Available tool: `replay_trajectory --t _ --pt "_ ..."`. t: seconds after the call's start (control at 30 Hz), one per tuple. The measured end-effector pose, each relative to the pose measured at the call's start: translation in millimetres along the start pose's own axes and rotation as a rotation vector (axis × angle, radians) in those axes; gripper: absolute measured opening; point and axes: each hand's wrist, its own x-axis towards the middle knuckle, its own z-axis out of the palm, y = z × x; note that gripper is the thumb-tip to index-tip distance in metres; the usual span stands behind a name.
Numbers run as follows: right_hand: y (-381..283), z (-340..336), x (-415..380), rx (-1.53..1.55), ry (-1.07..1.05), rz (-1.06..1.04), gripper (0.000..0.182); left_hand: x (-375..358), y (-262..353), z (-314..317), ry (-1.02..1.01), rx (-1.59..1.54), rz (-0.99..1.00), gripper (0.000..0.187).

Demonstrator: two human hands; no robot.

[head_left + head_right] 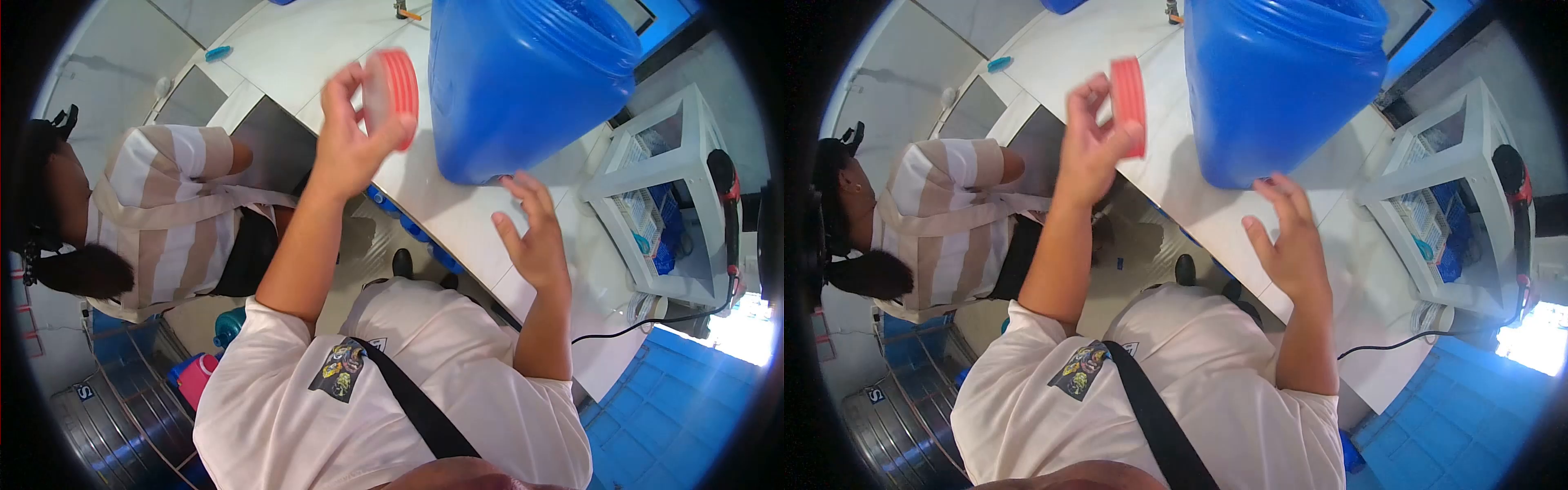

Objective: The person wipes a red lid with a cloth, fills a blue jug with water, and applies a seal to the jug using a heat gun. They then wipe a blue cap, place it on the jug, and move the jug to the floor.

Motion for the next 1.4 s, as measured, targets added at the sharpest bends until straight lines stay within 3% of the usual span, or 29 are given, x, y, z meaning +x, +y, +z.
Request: replay_trajectory --t 0.1,0.17,0.2,0.27,0.3,0.37,0.4,0.47,0.57,0.73,0.87,1.0,1.03,1.1,1.13,1.2,1.23,1.27,1.33,1.4 --pt "-0.4 -2.3 6.8 0.168 0.151 0.103 0.049 40.5 43.4 3.0 0.033 -0.077 0.264 0.081" --pt "6.6 -2.4 3.2 0.185 0.159 0.073 0.051 51.0 80.4 24.8 0.09 -0.124 0.307 0.064" --pt "10.0 -3.1 1.4 0.2 0.163 0.052 0.052 54.8 91.7 31.2 0.09 -0.119 0.318 0.064" --pt "14.6 -7.3 -3.4 0.226 0.122 0.055 0.053 62.5 106.4 42.7 -0.102 -0.361 0.23 0.059" --pt "19.3 -10.5 -5.9 0.246 0.074 0.065 0.054 71.6 101.7 52.2 -0.102 -0.351 0.241 0.059" --pt "26.3 -11.6 -10.9 0.291 0.054 0.049 0.054 91.9 84.7 65.4 0.121 -0.017 0.508 0.042" --pt "30.2 -12.0 -13.1 0.327 0.031 0.045 0.054 90.2 90.0 71.1 0.121 -0.008 0.515 0.042" --pt "39.1 -11.8 -16.9 0.344 0.003 0.038 0.054 85.0 100.2 82.8 0.023 -0.273 0.169 0.034" --pt "48.9 -15.4 -24.6 0.335 -0.022 0.029 0.051 82.6 102.2 92.8 0.026 -0.144 0.08 0.03" --pt "89.5 -45.3 -48.5 0.15 0.017 0.026 0.043 73.8 118.9 103.6 -0.038 -0.028 0.204 0.037" --pt "158.4 -98.7 -57.3 -0.023 0.422 0.276 0.035 71.9 147.3 107.6 -0.145 0.169 0.327 0.053" --pt "221.0 -160.8 -31.9 -0.33 0.585 0.257 0.029 75.1 180.0 118.4 -0.244 0.453 0.333 0.057" --pt "227.9 -170.0 -22.3 -0.325 0.587 0.253 0.029 74.8 186.1 122.6 -0.242 0.458 0.336 0.057" --pt "236.0 -174.9 -2.5 -0.502 0.32 0.511 0.03 69.5 197.0 128.2 -0.336 0.407 0.363 0.062" --pt "247.8 -172.8 3.4 -0.483 0.312 0.479 0.03 69.4 200.1 128.2 -0.311 0.436 0.361 0.062" --pt "294.0 -165.1 23.2 -0.739 0.142 0.501 0.031 75.9 203.0 128.3 -0.278 0.746 0.393 0.068" --pt "328.2 -159.3 26.3 -0.788 0.147 0.396 0.03 74.6 202.1 130.9 -0.225 0.818 0.492 0.07" --pt "340.4 -159.4 30.6 -0.764 0.084 0.415 0.029 75.2 203.9 131.3 -0.259 0.802 0.444 0.069" --pt "344.8 -162.9 30.7 -0.76 0.117 0.317 0.031 72.4 212.7 133.3 -0.283 0.803 0.482 0.068" --pt "332.5 -166.1 33.6 -0.783 0.08 0.393 0.032 54.4 248.6 136.2 -0.37 0.977 0.328 0.06"
